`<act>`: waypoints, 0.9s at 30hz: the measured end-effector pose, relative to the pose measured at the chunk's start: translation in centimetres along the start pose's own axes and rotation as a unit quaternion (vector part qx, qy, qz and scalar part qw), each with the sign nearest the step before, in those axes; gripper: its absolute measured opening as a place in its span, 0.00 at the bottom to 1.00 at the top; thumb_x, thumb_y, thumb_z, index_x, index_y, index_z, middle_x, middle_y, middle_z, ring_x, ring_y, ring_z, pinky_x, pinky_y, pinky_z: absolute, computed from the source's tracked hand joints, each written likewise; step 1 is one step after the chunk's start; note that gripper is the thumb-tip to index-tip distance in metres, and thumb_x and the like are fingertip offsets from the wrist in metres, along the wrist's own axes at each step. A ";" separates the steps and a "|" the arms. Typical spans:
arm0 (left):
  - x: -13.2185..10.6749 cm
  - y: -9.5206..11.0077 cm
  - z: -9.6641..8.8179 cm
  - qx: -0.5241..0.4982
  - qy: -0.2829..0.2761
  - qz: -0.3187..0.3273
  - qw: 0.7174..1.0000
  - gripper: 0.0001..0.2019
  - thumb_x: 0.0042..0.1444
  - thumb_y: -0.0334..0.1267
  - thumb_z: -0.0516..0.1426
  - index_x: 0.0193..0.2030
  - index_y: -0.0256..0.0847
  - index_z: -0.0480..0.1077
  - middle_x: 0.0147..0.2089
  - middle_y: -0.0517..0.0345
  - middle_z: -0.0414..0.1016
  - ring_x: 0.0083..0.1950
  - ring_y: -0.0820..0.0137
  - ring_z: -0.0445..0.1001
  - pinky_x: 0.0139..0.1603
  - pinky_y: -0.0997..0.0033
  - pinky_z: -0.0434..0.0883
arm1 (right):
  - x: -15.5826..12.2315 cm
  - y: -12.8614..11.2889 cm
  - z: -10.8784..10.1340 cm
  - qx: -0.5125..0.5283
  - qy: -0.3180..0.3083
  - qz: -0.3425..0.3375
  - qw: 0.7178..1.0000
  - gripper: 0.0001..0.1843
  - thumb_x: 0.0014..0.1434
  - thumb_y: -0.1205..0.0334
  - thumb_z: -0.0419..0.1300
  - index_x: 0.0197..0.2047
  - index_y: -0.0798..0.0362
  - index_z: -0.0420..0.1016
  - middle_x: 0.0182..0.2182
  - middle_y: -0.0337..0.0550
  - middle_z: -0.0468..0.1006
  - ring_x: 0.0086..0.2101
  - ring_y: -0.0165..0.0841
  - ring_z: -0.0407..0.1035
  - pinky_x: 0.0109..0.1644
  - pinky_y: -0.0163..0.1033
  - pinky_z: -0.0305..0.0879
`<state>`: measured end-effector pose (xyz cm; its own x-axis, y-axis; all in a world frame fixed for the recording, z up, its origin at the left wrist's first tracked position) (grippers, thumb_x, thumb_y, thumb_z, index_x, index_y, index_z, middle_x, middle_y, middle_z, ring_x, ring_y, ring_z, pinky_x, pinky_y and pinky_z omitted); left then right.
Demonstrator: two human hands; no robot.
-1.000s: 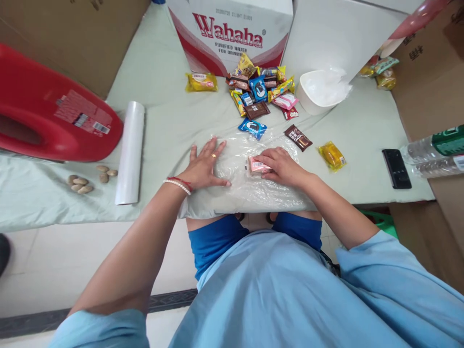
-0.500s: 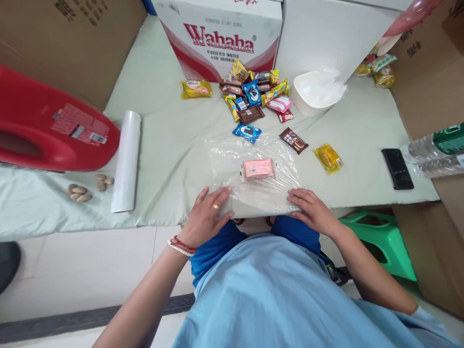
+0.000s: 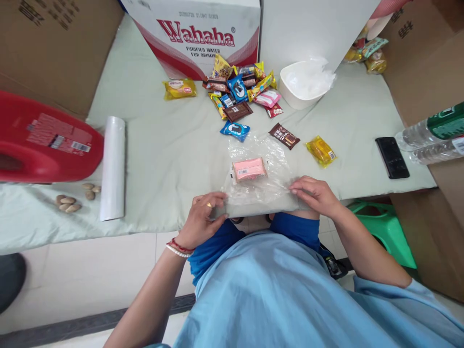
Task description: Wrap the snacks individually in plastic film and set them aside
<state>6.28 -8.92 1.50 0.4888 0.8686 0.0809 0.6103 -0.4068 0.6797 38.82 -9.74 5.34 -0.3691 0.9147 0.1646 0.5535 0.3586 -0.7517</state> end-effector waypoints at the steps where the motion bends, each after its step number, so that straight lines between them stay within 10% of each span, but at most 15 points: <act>1: 0.0 -0.3 0.1 0.008 -0.001 -0.018 1.000 0.14 0.63 0.47 0.62 0.52 0.45 0.70 0.55 0.50 0.80 0.57 0.55 0.78 0.61 0.51 0.66 | 0.8 0.1 -0.3 0.006 0.003 0.014 1.000 0.12 0.73 0.53 0.59 0.47 0.46 0.84 0.38 0.44 0.85 0.39 0.37 0.79 0.46 0.42 0.75; 5: 0.8 -1.2 -0.5 0.027 0.014 -0.063 0.998 0.26 0.61 0.51 0.63 0.64 0.46 0.70 0.45 0.54 0.80 0.49 0.56 0.78 0.56 0.53 0.66 | 4.5 0.9 -1.1 0.055 0.023 0.057 0.997 0.14 0.69 0.48 0.63 0.44 0.47 0.85 0.38 0.43 0.85 0.38 0.36 0.78 0.46 0.40 0.73; 10: 3.2 -2.2 -2.6 -0.105 0.060 -0.063 0.991 0.11 0.61 0.50 0.64 0.36 0.45 0.74 0.39 0.54 0.78 0.50 0.56 0.77 0.59 0.51 0.68 | 9.7 3.1 -0.8 0.125 0.031 0.116 0.985 0.18 0.63 0.45 0.66 0.40 0.52 0.83 0.32 0.40 0.80 0.32 0.32 0.71 0.38 0.38 0.66; 14: 4.8 -3.3 -3.5 -0.280 0.101 -0.079 0.951 0.16 0.58 0.47 0.67 0.33 0.44 0.66 0.53 0.47 0.79 0.62 0.55 0.75 0.65 0.51 0.69 | 12.5 4.1 0.2 0.153 0.021 0.141 0.978 0.15 0.61 0.48 0.66 0.37 0.53 0.80 0.27 0.37 0.76 0.28 0.30 0.67 0.35 0.37 0.62; 17: 5.2 -4.6 -3.8 -0.359 0.169 -0.120 0.910 0.19 0.54 0.45 0.71 0.36 0.44 0.63 0.44 0.53 0.79 0.49 0.63 0.79 0.55 0.59 0.74 | 13.6 4.5 0.9 0.157 0.014 0.161 0.974 0.13 0.62 0.50 0.64 0.37 0.53 0.78 0.26 0.37 0.75 0.27 0.31 0.67 0.35 0.38 0.64; 22: 5.0 -6.2 -4.4 -0.397 0.254 -0.170 0.865 0.23 0.46 0.42 0.71 0.43 0.45 0.64 0.36 0.63 0.71 0.35 0.71 0.74 0.44 0.67 0.75 | 14.3 5.7 0.7 0.010 0.056 0.177 0.983 0.09 0.62 0.59 0.62 0.36 0.54 0.79 0.26 0.39 0.77 0.31 0.34 0.69 0.39 0.40 0.63; 27: 4.8 -6.6 -4.6 -0.303 0.280 -0.229 0.882 0.21 0.58 0.51 0.64 0.51 0.44 0.66 0.44 0.56 0.75 0.39 0.69 0.78 0.41 0.68 0.74 | 14.7 7.0 1.8 -0.148 0.061 0.172 0.972 0.08 0.62 0.62 0.60 0.37 0.53 0.81 0.34 0.46 0.81 0.36 0.39 0.71 0.43 0.42 0.66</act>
<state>1.76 -0.74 0.80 -0.2110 0.9749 -0.0714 0.1355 0.1015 0.9856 35.96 5.88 1.39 -0.0427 0.9988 0.0237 0.8256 0.0486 -0.5621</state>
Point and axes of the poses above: each hand's wrist, its own x-axis towards the middle knuckle, its own z-axis out of the palm, y = z × x, the point moved 8 cm from there along x, towards the middle knuckle
